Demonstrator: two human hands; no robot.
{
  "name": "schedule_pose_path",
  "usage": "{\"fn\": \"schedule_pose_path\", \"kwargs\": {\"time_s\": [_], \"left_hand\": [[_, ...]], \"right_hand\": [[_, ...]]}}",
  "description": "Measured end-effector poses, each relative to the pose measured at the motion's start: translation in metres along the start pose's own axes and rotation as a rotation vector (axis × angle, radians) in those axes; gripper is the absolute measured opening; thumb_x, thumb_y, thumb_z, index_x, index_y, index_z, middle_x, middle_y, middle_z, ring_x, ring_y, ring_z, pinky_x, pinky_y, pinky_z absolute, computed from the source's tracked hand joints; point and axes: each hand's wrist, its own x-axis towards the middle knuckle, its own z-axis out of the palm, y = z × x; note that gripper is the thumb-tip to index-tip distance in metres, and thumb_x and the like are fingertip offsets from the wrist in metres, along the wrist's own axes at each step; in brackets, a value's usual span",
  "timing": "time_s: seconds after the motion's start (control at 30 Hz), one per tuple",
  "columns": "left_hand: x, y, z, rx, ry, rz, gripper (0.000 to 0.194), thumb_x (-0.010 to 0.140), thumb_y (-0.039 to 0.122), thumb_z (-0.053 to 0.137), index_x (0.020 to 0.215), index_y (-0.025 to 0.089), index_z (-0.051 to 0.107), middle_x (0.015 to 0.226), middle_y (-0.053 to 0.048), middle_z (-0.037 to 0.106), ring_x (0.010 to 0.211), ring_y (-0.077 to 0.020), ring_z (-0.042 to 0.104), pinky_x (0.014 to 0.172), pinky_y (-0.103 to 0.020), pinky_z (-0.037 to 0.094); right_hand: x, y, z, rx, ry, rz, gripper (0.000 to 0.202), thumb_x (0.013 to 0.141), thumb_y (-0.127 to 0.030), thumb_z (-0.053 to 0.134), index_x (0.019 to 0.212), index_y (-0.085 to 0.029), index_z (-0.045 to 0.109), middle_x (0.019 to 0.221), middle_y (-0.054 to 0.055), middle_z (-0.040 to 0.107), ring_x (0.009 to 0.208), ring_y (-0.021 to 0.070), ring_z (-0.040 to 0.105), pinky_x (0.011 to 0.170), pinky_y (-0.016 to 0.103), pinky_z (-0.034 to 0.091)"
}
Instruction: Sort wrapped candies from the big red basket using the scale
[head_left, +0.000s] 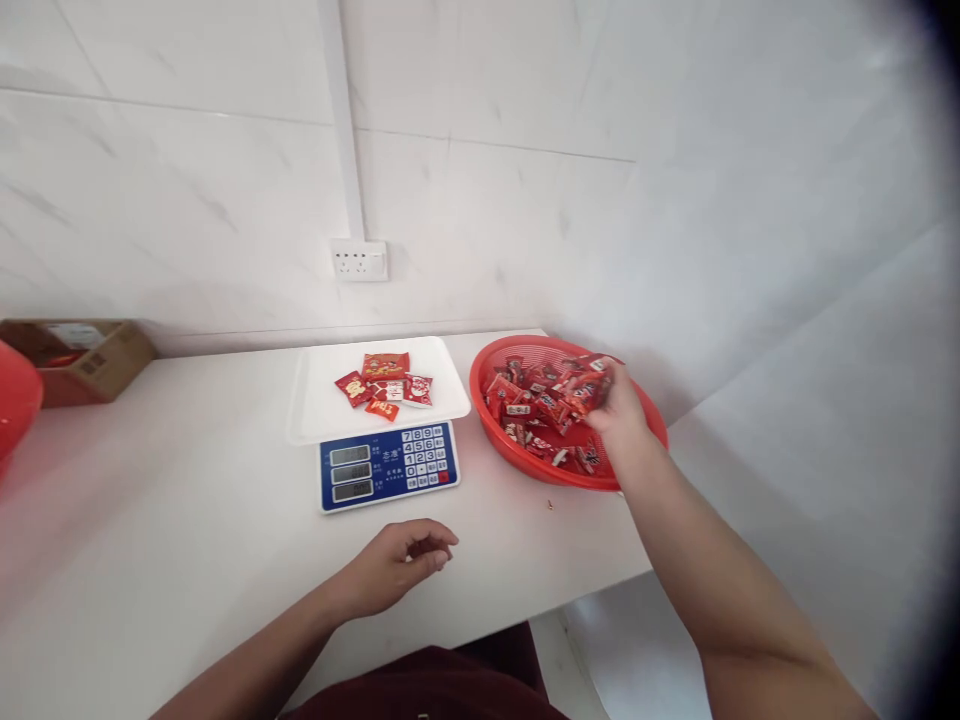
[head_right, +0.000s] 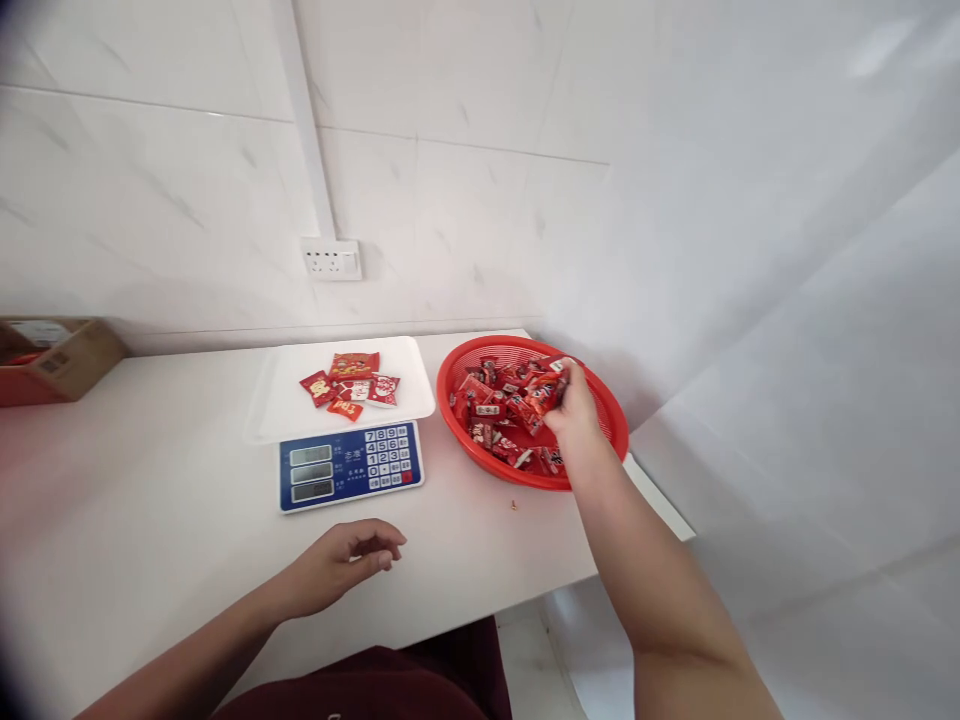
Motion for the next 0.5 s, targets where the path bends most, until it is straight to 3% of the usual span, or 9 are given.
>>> {"fn": "schedule_pose_path", "kwargs": {"time_s": [0.1, 0.2, 0.3, 0.37, 0.5], "left_hand": [[0.007, 0.008, 0.003, -0.097, 0.017, 0.038, 0.025, 0.08, 0.034, 0.056, 0.099, 0.019, 0.06, 0.093, -0.005, 0.061, 0.081, -0.0159, 0.057, 0.076, -0.032, 0.047], [0.017, 0.019, 0.005, -0.316, 0.086, 0.08, 0.037, 0.078, 0.038, 0.058, 0.11, 0.02, 0.053, 0.099, -0.007, 0.056, 0.077, -0.0151, 0.057, 0.068, -0.033, 0.05], [0.025, 0.031, 0.003, -0.492, 0.208, 0.125, 0.044, 0.078, 0.04, 0.059, 0.116, 0.023, 0.046, 0.103, -0.007, 0.052, 0.077, -0.0147, 0.058, 0.064, -0.031, 0.052], [0.027, 0.034, -0.001, -0.55, 0.307, 0.158, 0.044, 0.079, 0.041, 0.058, 0.117, 0.024, 0.045, 0.102, -0.006, 0.052, 0.075, -0.0131, 0.057, 0.06, -0.028, 0.052], [0.024, 0.031, -0.01, -0.599, 0.431, 0.176, 0.032, 0.08, 0.042, 0.056, 0.105, 0.023, 0.048, 0.102, -0.004, 0.054, 0.073, -0.0111, 0.055, 0.054, -0.022, 0.05]], "right_hand": [[-0.014, 0.002, 0.006, 0.13, -0.044, 0.115, 0.008, 0.074, -0.018, 0.052, 0.066, -0.019, 0.049, 0.055, -0.005, 0.058, 0.045, 0.0078, 0.054, 0.043, 0.019, 0.048], [-0.04, 0.016, 0.015, 0.258, -0.182, 0.342, 0.01, 0.071, -0.026, 0.06, 0.077, -0.02, 0.053, 0.064, -0.005, 0.06, 0.052, 0.0078, 0.057, 0.049, 0.021, 0.052], [-0.075, 0.049, 0.022, 0.308, -0.397, 0.658, 0.028, 0.069, -0.037, 0.066, 0.088, -0.02, 0.055, 0.066, -0.005, 0.059, 0.058, 0.008, 0.058, 0.054, 0.022, 0.053], [-0.097, 0.075, 0.025, 0.341, -0.453, 0.83, 0.024, 0.072, -0.036, 0.065, 0.085, -0.019, 0.055, 0.063, -0.006, 0.057, 0.059, 0.0065, 0.058, 0.058, 0.019, 0.053], [-0.129, 0.118, 0.024, 0.417, -0.505, 1.007, 0.02, 0.076, -0.038, 0.062, 0.08, -0.019, 0.057, 0.06, -0.007, 0.056, 0.06, 0.0049, 0.056, 0.059, 0.014, 0.051]]}}
